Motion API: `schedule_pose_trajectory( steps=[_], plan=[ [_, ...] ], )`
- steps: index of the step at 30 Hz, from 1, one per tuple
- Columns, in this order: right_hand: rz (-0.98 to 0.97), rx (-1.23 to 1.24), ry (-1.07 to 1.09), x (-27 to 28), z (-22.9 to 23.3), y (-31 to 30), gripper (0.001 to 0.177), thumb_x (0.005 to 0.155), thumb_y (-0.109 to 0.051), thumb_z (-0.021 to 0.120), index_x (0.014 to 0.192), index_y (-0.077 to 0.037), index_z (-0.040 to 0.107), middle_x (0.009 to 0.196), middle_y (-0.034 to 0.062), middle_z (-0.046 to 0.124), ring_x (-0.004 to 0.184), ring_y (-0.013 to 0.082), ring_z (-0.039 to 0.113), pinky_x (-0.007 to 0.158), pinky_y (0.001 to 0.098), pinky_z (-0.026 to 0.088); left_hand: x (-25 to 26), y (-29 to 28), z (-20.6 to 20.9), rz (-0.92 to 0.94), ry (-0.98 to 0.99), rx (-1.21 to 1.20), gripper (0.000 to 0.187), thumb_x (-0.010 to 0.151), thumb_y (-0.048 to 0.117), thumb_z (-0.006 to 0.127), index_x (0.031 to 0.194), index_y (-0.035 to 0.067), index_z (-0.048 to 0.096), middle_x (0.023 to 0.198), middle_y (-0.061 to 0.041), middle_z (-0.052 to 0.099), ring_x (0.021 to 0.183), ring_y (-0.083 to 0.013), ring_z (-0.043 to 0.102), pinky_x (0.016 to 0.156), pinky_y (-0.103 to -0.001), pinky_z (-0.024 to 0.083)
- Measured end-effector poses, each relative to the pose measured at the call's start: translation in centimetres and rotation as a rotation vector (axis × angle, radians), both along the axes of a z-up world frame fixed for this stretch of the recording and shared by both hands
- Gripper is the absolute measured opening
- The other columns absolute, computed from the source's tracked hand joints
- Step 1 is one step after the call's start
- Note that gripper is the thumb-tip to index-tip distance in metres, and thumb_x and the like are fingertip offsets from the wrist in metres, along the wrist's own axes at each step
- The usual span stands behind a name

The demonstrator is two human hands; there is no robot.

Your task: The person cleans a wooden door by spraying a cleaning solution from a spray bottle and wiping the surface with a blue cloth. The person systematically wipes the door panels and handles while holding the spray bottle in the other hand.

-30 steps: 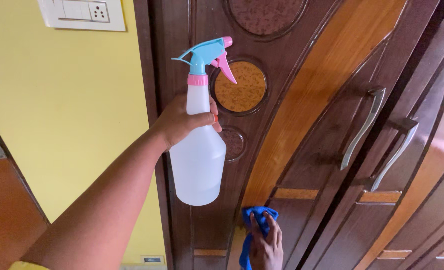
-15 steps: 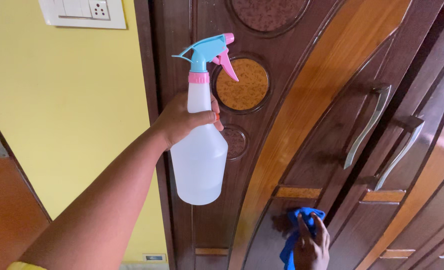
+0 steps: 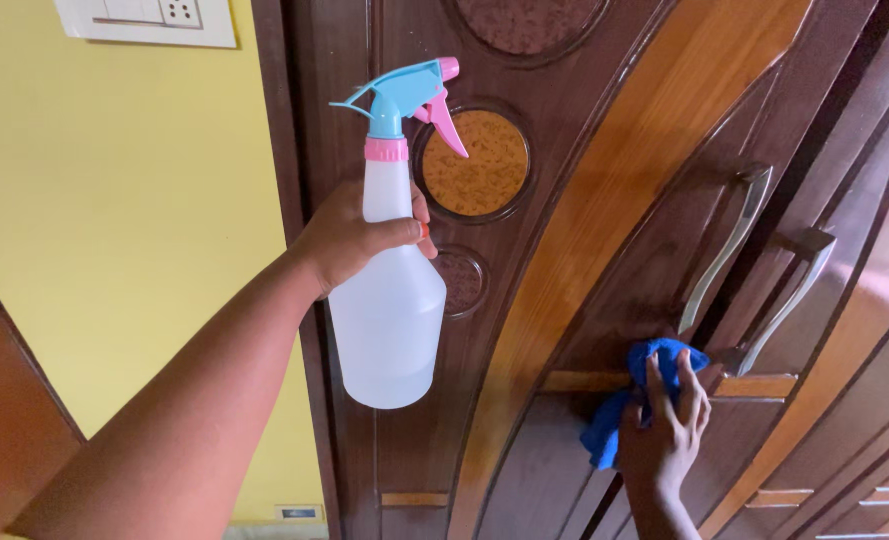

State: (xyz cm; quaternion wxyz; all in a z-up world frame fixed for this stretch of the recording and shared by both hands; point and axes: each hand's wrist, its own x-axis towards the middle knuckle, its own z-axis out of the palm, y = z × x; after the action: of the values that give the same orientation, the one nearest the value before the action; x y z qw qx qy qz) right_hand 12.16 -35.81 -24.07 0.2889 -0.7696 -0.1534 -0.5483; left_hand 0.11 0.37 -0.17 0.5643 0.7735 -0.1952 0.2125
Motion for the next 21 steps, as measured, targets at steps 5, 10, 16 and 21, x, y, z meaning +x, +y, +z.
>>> schedule_pose_trajectory(
  steps=[5,10,16,21],
  plan=[
    [-0.043,-0.008,0.082,0.0,-5.1,0.0,0.059,0.081,-0.002,0.068,0.138,-0.018,0.066,0.157,0.0121,0.051,0.14,0.0377,0.049,0.117,0.0462,0.042,-0.2,-0.1,0.0,0.068,0.038,0.043,0.02,0.08,0.021,0.07,0.096,0.01,0.064,0.086,-0.01,0.077,0.084,-0.0197,0.078,0.076,-0.037,0.062],
    [-0.031,-0.031,0.132,0.0,-9.7,-0.7,0.059,0.077,-0.005,0.07,0.134,-0.019,0.068,0.154,0.0126,0.052,0.137,0.037,0.05,0.115,0.0464,0.044,0.0,0.0,0.0,0.019,-0.002,0.043,0.02,0.081,0.019,0.07,0.096,0.008,0.063,0.086,-0.011,0.076,0.083,-0.0205,0.078,0.076,-0.037,0.062],
    [-0.05,-0.001,0.151,0.2,-13.0,-0.3,0.058,0.074,-0.004,0.068,0.13,-0.018,0.07,0.154,0.0141,0.053,0.136,0.0366,0.052,0.115,0.0467,0.044,-0.2,0.0,0.0,0.018,0.007,0.029,0.021,0.081,0.019,0.07,0.097,0.008,0.063,0.086,-0.011,0.076,0.083,-0.0209,0.077,0.076,-0.038,0.062],
    [-0.021,0.065,0.144,-0.2,-12.9,0.9,0.06,0.072,-0.003,0.067,0.131,-0.016,0.069,0.155,0.0168,0.052,0.137,0.0368,0.053,0.115,0.0476,0.044,-0.2,0.0,0.0,0.031,0.014,0.027,0.02,0.08,0.019,0.071,0.096,0.008,0.064,0.086,-0.011,0.076,0.084,-0.0207,0.078,0.075,-0.038,0.062]
  ],
)
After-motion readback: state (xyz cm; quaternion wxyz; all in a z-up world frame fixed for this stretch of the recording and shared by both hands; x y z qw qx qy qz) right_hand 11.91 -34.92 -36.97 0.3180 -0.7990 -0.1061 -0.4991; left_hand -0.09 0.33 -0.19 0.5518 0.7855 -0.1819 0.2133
